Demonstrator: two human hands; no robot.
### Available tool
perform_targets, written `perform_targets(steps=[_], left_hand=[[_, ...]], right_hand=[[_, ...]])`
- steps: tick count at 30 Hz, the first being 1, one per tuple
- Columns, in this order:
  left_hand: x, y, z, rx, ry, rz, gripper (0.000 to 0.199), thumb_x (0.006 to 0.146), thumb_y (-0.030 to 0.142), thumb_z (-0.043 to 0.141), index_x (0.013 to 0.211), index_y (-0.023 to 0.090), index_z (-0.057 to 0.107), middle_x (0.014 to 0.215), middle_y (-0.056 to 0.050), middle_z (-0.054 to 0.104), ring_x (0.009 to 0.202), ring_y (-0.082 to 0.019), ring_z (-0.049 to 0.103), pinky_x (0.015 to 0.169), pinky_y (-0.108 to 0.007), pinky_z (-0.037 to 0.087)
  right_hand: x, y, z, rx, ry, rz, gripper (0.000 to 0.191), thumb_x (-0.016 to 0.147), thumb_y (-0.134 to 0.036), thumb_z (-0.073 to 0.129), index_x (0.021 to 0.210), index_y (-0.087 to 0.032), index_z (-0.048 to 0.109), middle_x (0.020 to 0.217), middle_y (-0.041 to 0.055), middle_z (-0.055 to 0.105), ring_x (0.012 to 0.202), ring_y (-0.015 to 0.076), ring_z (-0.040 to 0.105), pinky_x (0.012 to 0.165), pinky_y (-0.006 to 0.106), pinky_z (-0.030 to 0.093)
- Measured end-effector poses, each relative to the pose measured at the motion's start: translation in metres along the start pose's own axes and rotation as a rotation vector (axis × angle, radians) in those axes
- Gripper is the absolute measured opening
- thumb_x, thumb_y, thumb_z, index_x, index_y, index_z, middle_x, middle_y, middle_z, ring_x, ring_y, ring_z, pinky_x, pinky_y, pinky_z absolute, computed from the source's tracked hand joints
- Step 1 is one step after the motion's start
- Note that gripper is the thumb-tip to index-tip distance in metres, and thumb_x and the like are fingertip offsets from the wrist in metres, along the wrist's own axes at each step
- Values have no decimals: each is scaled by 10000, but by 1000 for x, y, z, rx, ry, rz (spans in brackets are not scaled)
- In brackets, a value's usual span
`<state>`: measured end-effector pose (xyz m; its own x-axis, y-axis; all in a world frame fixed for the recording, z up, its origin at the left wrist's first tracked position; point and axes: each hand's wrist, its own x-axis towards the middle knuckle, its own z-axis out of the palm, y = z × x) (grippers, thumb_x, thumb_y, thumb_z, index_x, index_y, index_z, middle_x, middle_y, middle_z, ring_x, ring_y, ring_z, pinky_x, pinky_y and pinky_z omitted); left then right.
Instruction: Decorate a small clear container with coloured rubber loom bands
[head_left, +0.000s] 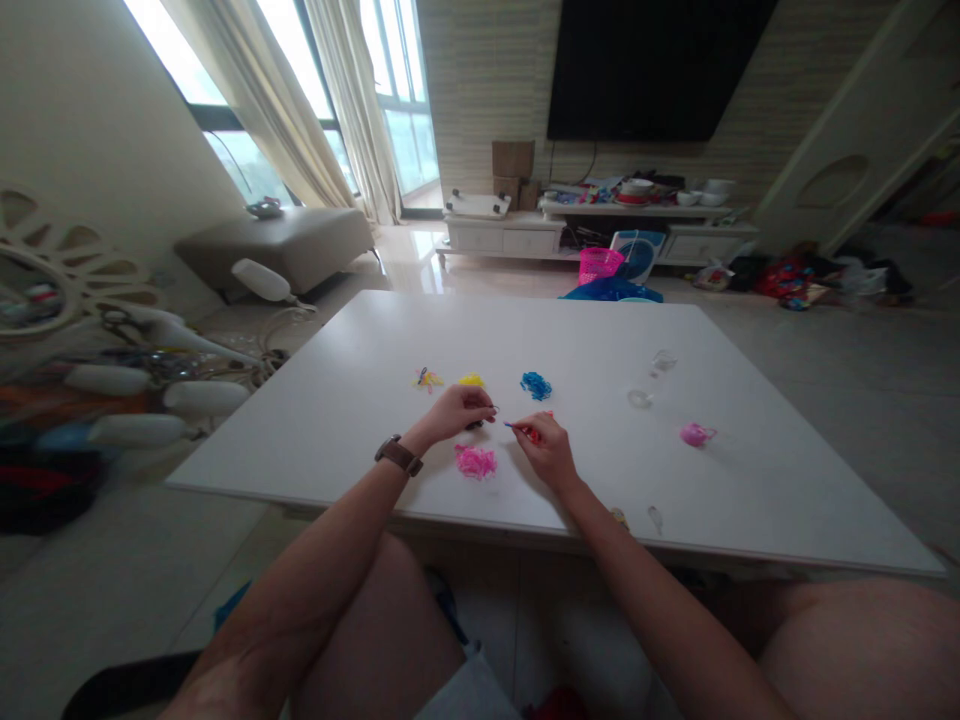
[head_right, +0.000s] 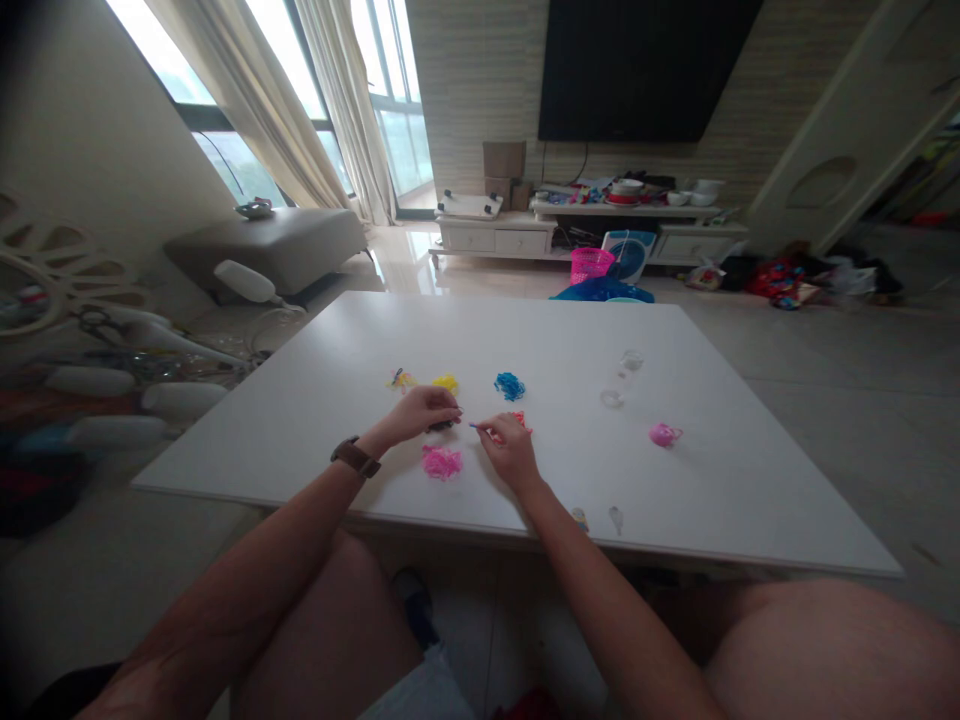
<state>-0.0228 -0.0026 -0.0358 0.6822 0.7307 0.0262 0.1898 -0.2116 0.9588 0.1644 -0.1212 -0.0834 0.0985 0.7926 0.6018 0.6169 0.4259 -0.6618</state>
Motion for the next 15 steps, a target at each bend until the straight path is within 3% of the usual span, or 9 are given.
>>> perform_targets(steps=[3, 5, 9, 15], left_hand=[[2, -7, -16, 211, 142, 33, 176, 779, 323, 712, 802, 150, 689, 781, -65, 734, 732, -184, 672, 709, -308, 533], [2, -12, -24, 392, 169, 61, 130, 795, 285, 671, 804, 162, 713, 800, -59, 733, 737, -180, 652, 735, -313, 521], [3, -18, -27, 597, 109, 108, 127, 801, 207, 634, 811, 175, 757, 828, -69, 723, 770, -188, 631, 797, -324, 497], [3, -20, -22, 703, 56, 161, 163, 818, 199, 626, 835, 185, 788, 890, -91, 701, 851, -215, 635, 833, -332, 477]], right_hand=[[1, -1, 0, 4, 15, -10, 95, 930, -230, 615, 874, -225, 692, 813, 39, 672, 783, 198, 602, 752, 343, 469], [1, -1, 0, 5, 15, -9, 93, 926, -224, 614, 871, -225, 689, 821, 41, 674, 787, 199, 603, 752, 344, 471], [1, 0, -1, -13, 13, -1, 88, 919, -220, 616, 865, -226, 685, 811, 38, 669, 785, 201, 601, 751, 346, 473], [0, 1, 0, -10, 11, -1, 86, 917, -214, 618, 863, -221, 684, 824, 44, 672, 804, 207, 605, 768, 352, 473]])
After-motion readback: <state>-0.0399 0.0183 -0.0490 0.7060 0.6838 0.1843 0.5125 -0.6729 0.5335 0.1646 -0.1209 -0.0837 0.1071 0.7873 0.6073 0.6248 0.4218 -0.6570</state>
